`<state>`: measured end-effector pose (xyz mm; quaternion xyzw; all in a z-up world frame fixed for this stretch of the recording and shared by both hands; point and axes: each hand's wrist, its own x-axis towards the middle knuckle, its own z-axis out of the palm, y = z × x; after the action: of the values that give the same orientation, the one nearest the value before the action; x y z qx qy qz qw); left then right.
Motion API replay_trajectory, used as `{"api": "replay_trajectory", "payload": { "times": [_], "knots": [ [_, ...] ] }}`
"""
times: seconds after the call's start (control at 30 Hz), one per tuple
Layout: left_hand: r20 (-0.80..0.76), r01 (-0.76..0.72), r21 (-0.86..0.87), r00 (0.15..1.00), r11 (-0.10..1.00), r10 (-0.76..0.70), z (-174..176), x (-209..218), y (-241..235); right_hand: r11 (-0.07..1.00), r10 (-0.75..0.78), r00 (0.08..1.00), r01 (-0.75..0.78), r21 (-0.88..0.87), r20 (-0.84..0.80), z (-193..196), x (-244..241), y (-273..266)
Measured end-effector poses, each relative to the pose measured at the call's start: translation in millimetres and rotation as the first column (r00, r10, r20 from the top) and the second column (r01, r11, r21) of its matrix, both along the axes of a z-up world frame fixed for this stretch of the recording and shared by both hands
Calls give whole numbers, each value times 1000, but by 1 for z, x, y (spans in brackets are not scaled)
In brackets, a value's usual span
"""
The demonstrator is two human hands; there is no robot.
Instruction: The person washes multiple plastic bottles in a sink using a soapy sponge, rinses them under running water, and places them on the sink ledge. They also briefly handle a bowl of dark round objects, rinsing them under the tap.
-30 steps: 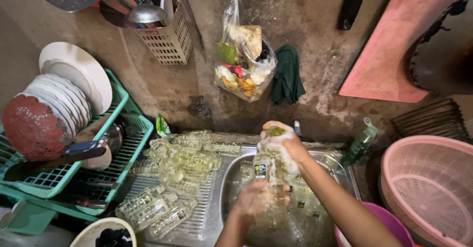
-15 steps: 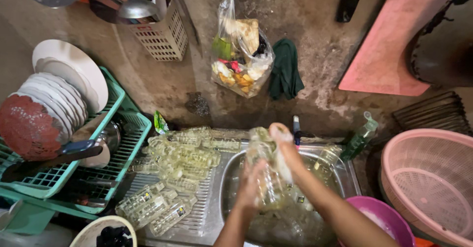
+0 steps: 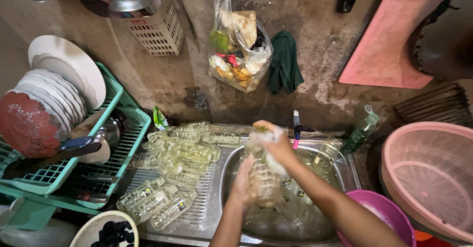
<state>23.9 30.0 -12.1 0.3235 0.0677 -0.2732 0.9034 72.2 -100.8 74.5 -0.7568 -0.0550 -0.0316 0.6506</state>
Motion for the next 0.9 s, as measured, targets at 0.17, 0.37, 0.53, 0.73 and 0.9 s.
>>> {"api": "replay_trajectory", "payload": {
  "times": [0.17, 0.37, 0.53, 0.73, 0.9],
  "knots": [
    [-106, -219, -184, 974, 958, 202, -1, 12, 2, 963, 37, 948, 51, 265, -317, -17, -16, 11],
    [-144, -313, -301, 949, 901, 282, -20, 27, 9, 878, 137, 781, 189, -441, 609, -21, -80, 24],
    [-99, -239, -344, 971, 908, 218, -16, 30, 11, 895, 353, 616, -4, -446, 704, -52, -70, 6],
    [-84, -243, -332, 970, 911, 228, 1, 15, 11, 990, 2, 740, -94, 101, 672, -65, -61, 5],
    [-33, -109, -6, 994, 994, 109, 24, 2, 15, 962, -58, 998, 46, 268, 35, -26, -43, -4]
  ]
}}
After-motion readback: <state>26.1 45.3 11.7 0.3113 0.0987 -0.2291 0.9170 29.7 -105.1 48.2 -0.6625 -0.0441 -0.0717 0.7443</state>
